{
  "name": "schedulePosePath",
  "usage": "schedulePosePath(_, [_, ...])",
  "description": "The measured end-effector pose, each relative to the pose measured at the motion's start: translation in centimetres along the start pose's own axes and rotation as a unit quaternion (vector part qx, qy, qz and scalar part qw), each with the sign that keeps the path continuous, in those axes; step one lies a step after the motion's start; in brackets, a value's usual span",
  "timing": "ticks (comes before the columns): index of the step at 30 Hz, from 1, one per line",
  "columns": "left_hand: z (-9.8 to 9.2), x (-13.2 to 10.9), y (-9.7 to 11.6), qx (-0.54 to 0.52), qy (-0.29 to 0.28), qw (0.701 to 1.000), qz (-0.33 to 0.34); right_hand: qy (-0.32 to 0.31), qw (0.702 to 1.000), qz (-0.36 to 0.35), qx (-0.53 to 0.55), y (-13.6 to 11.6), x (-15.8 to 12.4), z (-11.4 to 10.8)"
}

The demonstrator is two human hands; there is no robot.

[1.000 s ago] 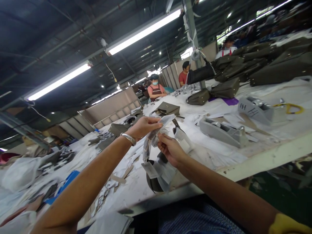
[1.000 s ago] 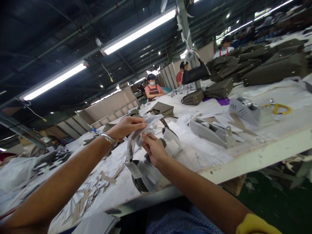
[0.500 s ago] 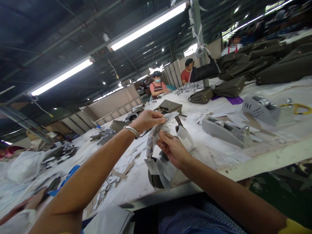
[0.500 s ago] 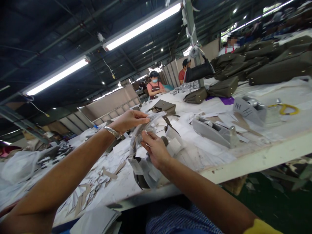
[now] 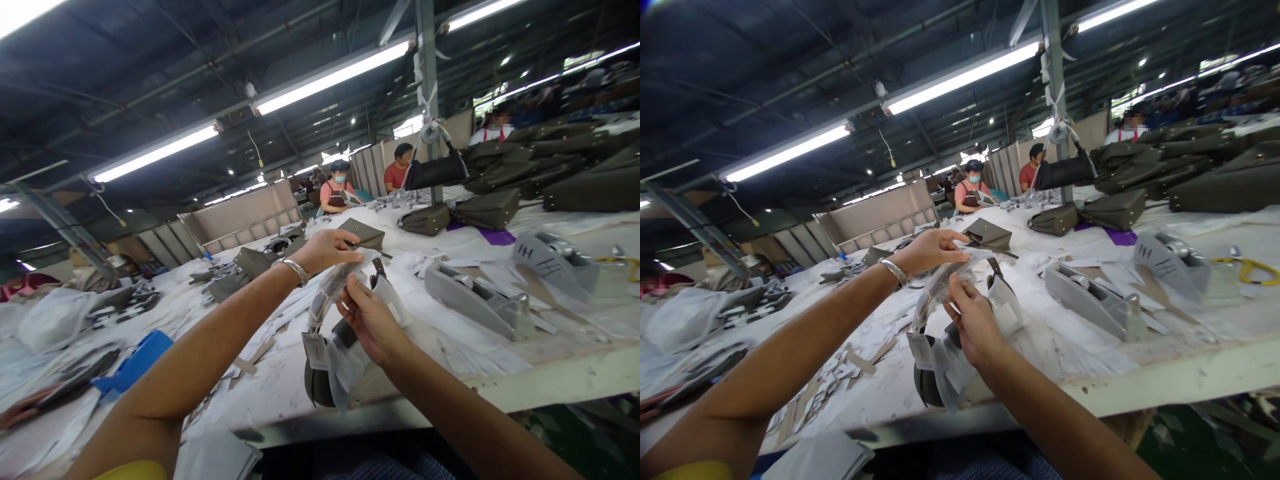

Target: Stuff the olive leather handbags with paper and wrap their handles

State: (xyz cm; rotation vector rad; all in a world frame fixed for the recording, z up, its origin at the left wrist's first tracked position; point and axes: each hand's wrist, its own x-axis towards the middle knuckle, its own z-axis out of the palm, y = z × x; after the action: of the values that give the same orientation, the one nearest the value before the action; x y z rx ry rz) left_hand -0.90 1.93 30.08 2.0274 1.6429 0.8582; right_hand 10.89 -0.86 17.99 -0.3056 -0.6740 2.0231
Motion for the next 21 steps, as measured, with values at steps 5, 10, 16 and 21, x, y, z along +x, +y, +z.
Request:
schedulePosePath(5, [0.3,-0.8,-0.8,0.01,0.025,0.999,0.046,0.013,1.0,0.003,0.001,0.6,-0.2,0.9])
schedulePosePath(10, [-0.1,-1.6,-0.6,0.024,0.044,0.996,0.073,0.025,1.0,0.0,-0.002,0.9,-0.1,1.3])
schedulePosePath(16, [-1.2,-5.1,-2.5,0.025,0.058,0.998,0.02,0.026,1.0,0.009,-0.006,0.5,0.0,0.9])
schedulePosePath(21, [-0.7,-9.0,-3.5,-0.017,-0.011,0.999,-0.03,0.003,0.998,0.013,-0.057,0.2,0.0,0.5])
